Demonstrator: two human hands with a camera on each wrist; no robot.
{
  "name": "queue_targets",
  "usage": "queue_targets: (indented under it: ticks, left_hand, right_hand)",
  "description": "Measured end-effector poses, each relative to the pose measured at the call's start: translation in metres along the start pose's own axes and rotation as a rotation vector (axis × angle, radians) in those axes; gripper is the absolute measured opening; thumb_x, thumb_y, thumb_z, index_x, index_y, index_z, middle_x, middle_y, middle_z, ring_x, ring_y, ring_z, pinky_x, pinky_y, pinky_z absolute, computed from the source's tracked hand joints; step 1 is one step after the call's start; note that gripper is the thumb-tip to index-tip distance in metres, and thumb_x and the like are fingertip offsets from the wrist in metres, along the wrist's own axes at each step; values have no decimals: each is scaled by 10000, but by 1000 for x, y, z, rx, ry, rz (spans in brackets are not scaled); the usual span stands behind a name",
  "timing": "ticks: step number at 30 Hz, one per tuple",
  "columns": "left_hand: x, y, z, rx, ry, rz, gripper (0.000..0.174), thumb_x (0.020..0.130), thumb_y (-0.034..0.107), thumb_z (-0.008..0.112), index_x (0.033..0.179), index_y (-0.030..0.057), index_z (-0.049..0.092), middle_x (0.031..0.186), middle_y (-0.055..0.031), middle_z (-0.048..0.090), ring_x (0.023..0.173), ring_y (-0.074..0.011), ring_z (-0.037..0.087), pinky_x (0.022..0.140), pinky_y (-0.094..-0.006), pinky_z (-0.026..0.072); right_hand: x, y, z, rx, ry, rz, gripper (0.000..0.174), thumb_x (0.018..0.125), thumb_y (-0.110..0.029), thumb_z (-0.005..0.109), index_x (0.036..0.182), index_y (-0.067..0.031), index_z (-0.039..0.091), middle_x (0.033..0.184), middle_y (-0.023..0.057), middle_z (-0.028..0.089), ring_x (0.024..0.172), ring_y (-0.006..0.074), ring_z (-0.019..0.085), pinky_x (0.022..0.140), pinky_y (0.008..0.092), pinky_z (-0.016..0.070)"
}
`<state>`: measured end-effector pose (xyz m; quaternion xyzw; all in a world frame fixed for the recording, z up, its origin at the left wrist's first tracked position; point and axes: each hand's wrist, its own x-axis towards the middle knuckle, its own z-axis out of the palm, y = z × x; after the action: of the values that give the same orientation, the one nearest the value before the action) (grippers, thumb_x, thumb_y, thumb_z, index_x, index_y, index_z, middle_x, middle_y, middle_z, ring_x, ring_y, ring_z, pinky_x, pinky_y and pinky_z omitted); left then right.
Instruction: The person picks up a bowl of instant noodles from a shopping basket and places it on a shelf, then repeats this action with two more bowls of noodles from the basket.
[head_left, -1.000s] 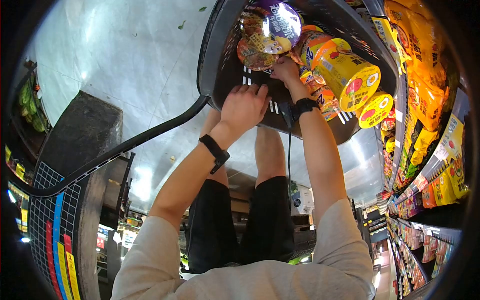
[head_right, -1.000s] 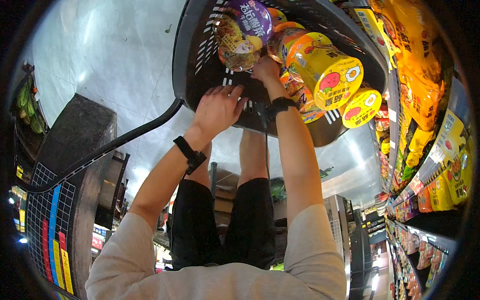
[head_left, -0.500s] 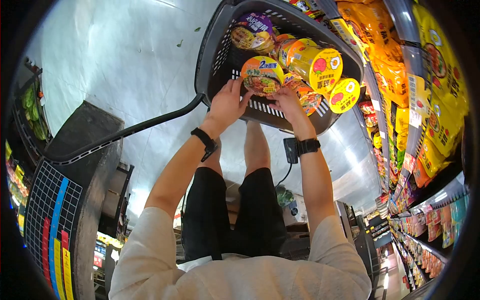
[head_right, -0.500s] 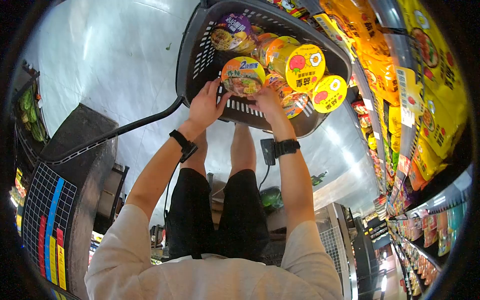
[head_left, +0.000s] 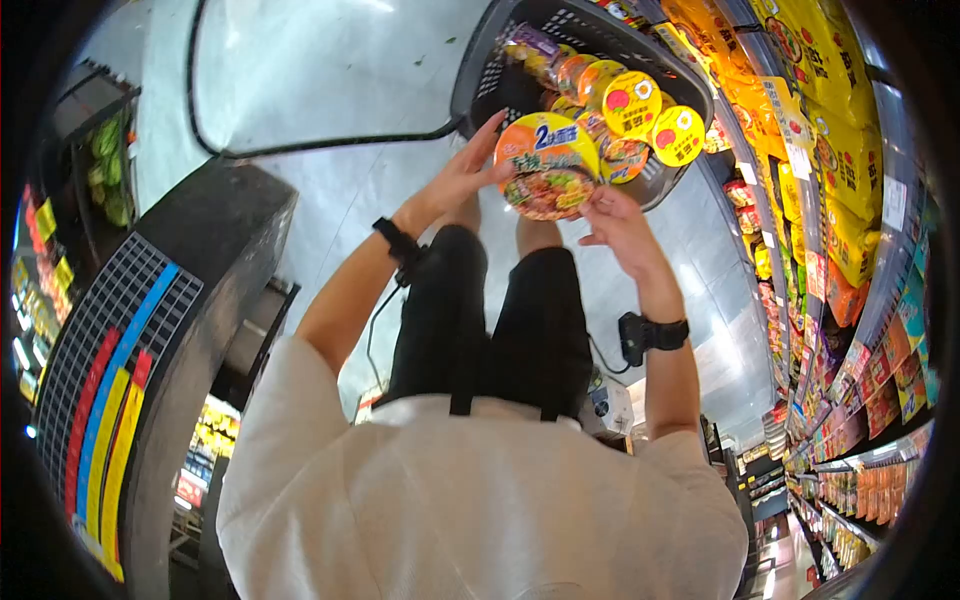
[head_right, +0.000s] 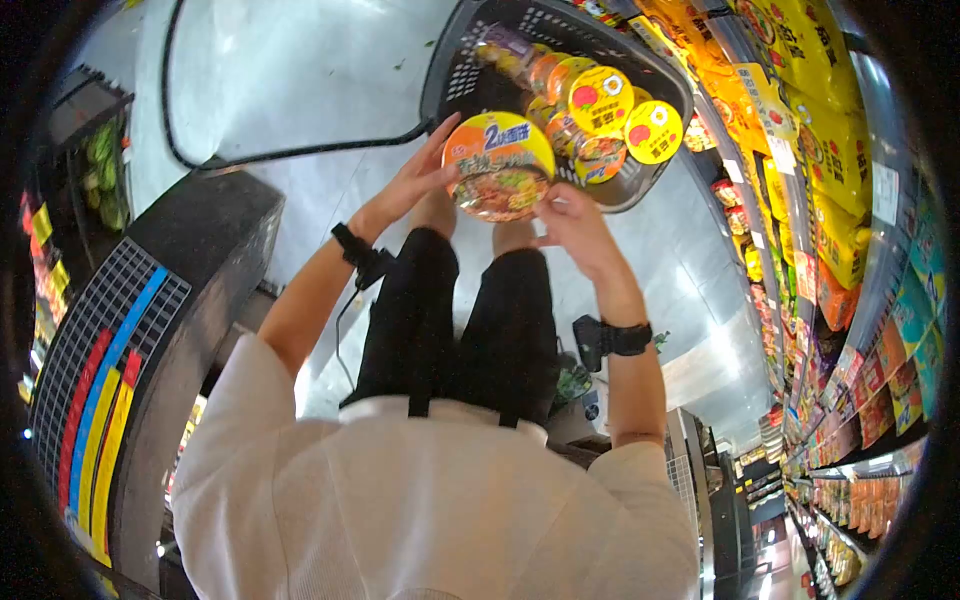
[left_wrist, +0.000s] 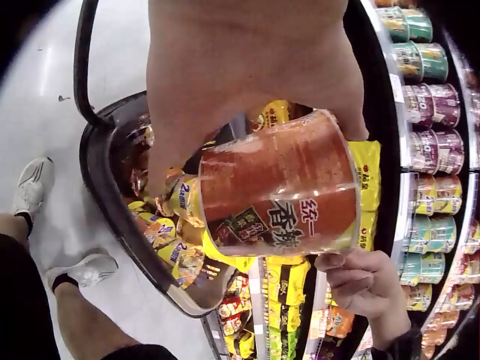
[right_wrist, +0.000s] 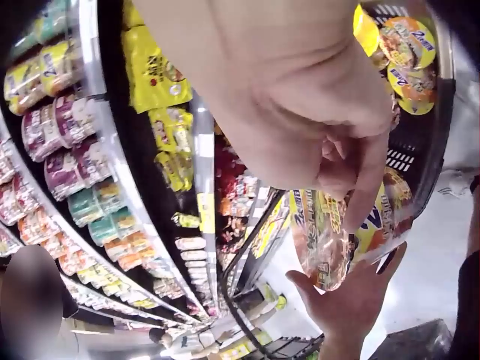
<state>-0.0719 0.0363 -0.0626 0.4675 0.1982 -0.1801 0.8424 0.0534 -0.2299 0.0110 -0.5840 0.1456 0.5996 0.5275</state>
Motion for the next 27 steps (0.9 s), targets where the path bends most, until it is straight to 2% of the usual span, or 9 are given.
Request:
queue_targets:
  ticks: [2,3,6,13,15,21,23,25,27]
  left_hand:
    - [-28,41,16,-30,-29,-143,955,997,335,704,1677,105,75,1616,-120,388,1450,-218,424,1172,-392,397]
    - [-36,50,27,2,27,-136,953,939,366,765,1668,183,179,1478,-127,542,1351,-241,515,1106,-416,452]
    - [-61,90,44,142,51,-65,838,926,305,754,1615,151,300,1392,-90,588,1251,-217,581,958,-379,558]
    - [-130,226,77,329,211,211,716,920,402,745,1521,139,460,1275,-55,641,1139,-167,647,910,-362,572]
    - [-143,271,88,159,72,295,783,973,366,708,1615,143,319,1437,-22,561,1201,-104,581,926,-276,518]
    - [-172,377,147,195,157,518,746,971,335,678,1601,137,330,1312,-33,621,1048,-118,633,845,-301,553]
    - [-181,404,166,252,115,583,721,971,339,673,1585,147,346,1311,-41,624,1053,-123,636,845,-316,558]
    - [-190,420,177,277,97,615,701,972,331,673,1570,145,357,1342,-48,609,1084,-144,638,864,-331,562]
    - [-193,424,187,187,174,584,700,971,316,675,1570,143,358,1371,-57,597,1139,-165,635,887,-350,564]
  right_hand:
    - [-29,-14,11,-35,-23,-26,111,1031,-180,656,1040,-79,610,1036,60,690,865,124,650,726,336,621]
    - [-40,-16,13,-47,-36,-37,110,1034,-181,653,1035,-80,609,1051,66,698,873,119,653,727,337,621]
    - [-95,-51,43,-120,-78,-12,188,1057,-265,622,1061,-77,615,1038,92,719,863,113,663,738,324,620]
    - [-188,-101,139,-550,-351,-40,370,1068,-369,581,1188,-28,654,1053,89,737,896,143,687,775,328,599]
    - [-194,-111,179,-661,-564,-185,353,1055,-344,600,1199,-26,655,1074,85,743,932,174,698,822,336,588]
    - [-142,-59,316,-1067,-835,-664,680,949,-444,726,1421,5,532,1427,180,605,1258,276,619,1025,398,497]
    - [-108,-32,346,-1088,-1064,-629,587,938,-440,732,1304,9,636,1383,191,641,1372,286,528,1072,390,456]
    - [-79,-5,371,-1262,-1248,-591,390,941,-362,708,1101,-7,740,1166,166,745,1228,277,639,965,375,515]
    - [-99,-12,365,-1299,-1181,-495,327,942,-324,680,1024,-16,755,1045,141,761,1107,262,680,894,374,532]
